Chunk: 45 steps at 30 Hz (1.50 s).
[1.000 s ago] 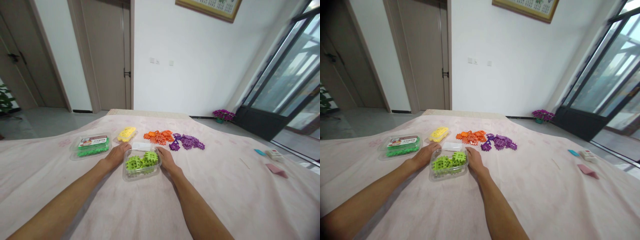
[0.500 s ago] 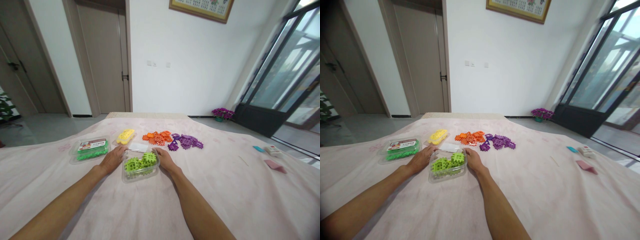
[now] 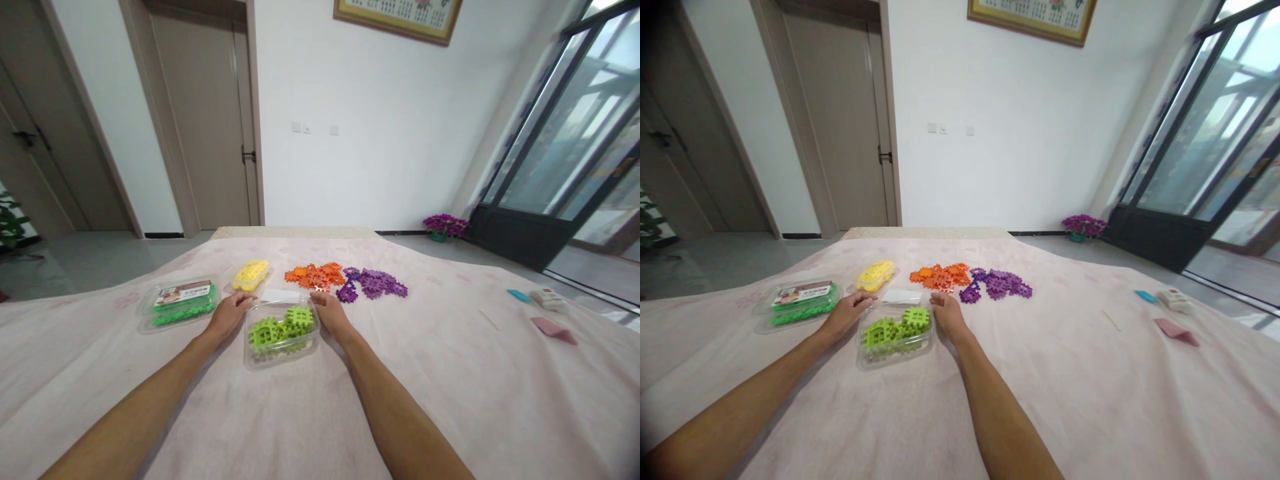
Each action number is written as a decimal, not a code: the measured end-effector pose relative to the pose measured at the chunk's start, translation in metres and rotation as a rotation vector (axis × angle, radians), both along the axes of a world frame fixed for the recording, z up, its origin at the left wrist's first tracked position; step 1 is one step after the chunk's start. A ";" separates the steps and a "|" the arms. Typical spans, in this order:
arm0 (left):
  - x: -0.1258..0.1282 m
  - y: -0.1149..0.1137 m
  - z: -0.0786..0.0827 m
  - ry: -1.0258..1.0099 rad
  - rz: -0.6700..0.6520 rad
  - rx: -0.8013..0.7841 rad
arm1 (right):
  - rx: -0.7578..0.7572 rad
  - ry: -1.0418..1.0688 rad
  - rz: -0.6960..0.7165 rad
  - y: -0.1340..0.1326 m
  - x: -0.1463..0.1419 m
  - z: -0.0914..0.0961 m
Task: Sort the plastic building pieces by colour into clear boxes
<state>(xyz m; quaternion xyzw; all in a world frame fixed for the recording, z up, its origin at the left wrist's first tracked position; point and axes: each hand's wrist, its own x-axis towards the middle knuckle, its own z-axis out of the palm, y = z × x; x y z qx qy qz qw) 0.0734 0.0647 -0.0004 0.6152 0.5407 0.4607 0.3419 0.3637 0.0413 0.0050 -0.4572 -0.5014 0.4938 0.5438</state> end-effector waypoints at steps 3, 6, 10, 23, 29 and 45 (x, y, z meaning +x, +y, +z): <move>0.000 0.005 -0.004 -0.214 0.047 -0.111 | -0.056 0.029 -0.071 0.005 0.002 -0.003; 0.005 0.009 -0.004 -0.401 0.054 -0.253 | -0.066 0.050 -0.053 0.003 0.004 -0.002; 0.016 0.007 0.003 -0.558 -0.008 -0.399 | -0.027 0.015 -0.028 -0.002 0.005 0.001; 0.033 -0.009 0.023 -0.623 -0.147 -0.465 | -0.053 0.262 0.000 -0.008 0.009 0.015; 0.030 -0.008 0.025 -0.580 -0.157 -0.332 | -0.017 0.231 -0.014 -0.004 0.009 0.016; 0.027 -0.024 0.030 -0.489 -0.154 -0.089 | -0.014 0.258 0.025 -0.006 0.009 0.014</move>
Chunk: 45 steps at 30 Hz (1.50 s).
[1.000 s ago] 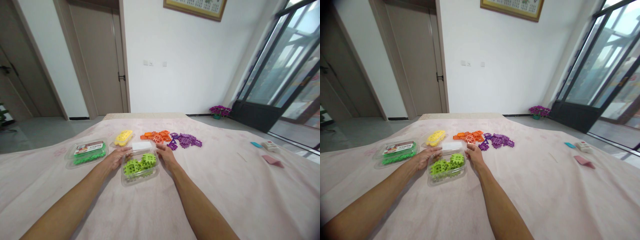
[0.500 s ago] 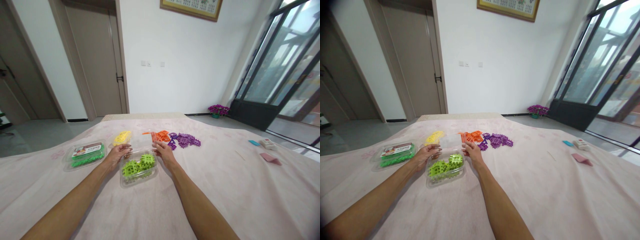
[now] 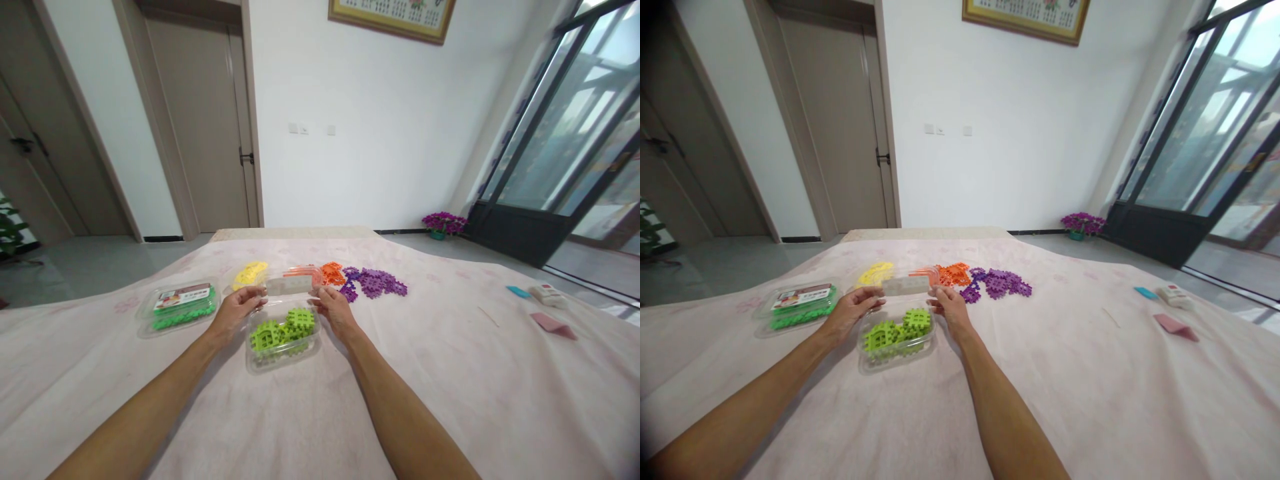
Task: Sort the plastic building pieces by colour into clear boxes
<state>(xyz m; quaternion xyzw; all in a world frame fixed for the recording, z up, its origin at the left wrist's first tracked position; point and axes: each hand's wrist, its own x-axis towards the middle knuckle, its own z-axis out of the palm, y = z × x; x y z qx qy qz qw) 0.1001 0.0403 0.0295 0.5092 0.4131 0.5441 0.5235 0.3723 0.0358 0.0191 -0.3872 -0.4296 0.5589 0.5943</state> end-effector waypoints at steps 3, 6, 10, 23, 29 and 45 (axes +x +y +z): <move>0.003 -0.004 0.004 0.023 0.040 0.039 | 0.016 0.006 -0.027 0.000 -0.002 0.002; 0.005 -0.006 0.007 0.031 0.062 0.063 | 0.037 -0.002 -0.045 0.000 -0.003 0.003; 0.006 -0.006 0.006 0.025 0.090 0.067 | 0.051 -0.021 -0.027 -0.001 -0.002 0.003; 0.001 -0.027 -0.003 0.286 0.192 0.246 | -0.102 -0.003 0.071 -0.002 0.000 0.006; -0.009 -0.043 -0.009 0.382 0.204 0.350 | -0.142 -0.073 0.133 -0.009 -0.002 0.014; -0.004 -0.119 0.009 0.614 -0.008 -0.087 | 0.033 -0.362 0.045 -0.004 -0.014 0.006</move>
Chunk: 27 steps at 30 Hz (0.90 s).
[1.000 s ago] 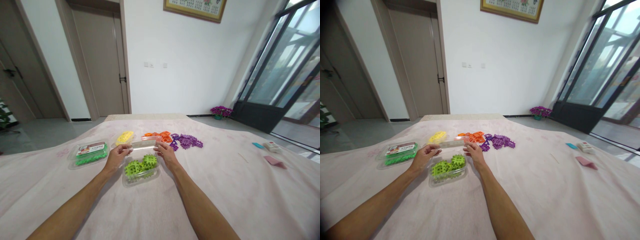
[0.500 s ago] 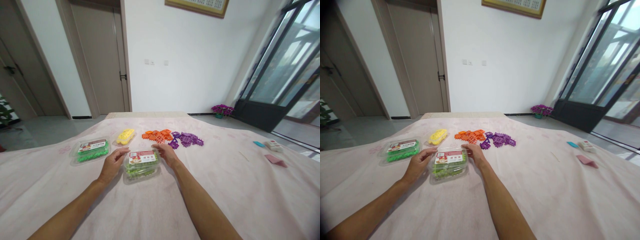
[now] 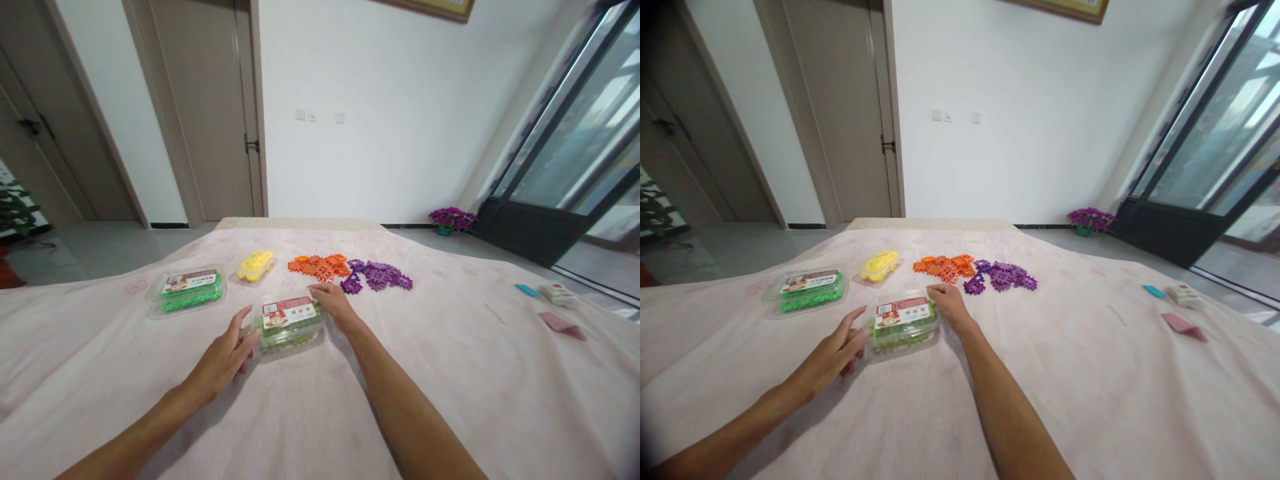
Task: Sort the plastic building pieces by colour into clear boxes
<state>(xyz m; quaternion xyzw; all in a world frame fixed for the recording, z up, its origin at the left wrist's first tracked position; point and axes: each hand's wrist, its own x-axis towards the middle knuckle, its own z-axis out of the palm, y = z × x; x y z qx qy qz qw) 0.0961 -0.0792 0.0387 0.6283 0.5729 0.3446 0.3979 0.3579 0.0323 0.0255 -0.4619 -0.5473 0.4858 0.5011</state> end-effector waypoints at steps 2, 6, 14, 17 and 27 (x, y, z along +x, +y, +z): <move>0.005 -0.004 0.004 -0.150 0.008 -0.089 | -0.022 -0.009 0.001 -0.001 0.000 0.001; 0.012 0.003 0.010 -0.427 0.110 -0.177 | -0.147 -0.050 -0.020 -0.002 0.000 0.005; 0.017 0.016 0.009 -0.533 0.195 -0.277 | -0.288 0.015 -0.018 0.000 0.002 0.002; 0.019 0.013 0.010 -0.577 0.200 -0.302 | -0.311 0.020 -0.022 0.001 0.001 0.002; 0.022 0.012 0.003 -0.666 0.219 -0.247 | -0.285 0.117 -0.080 0.006 -0.003 -0.003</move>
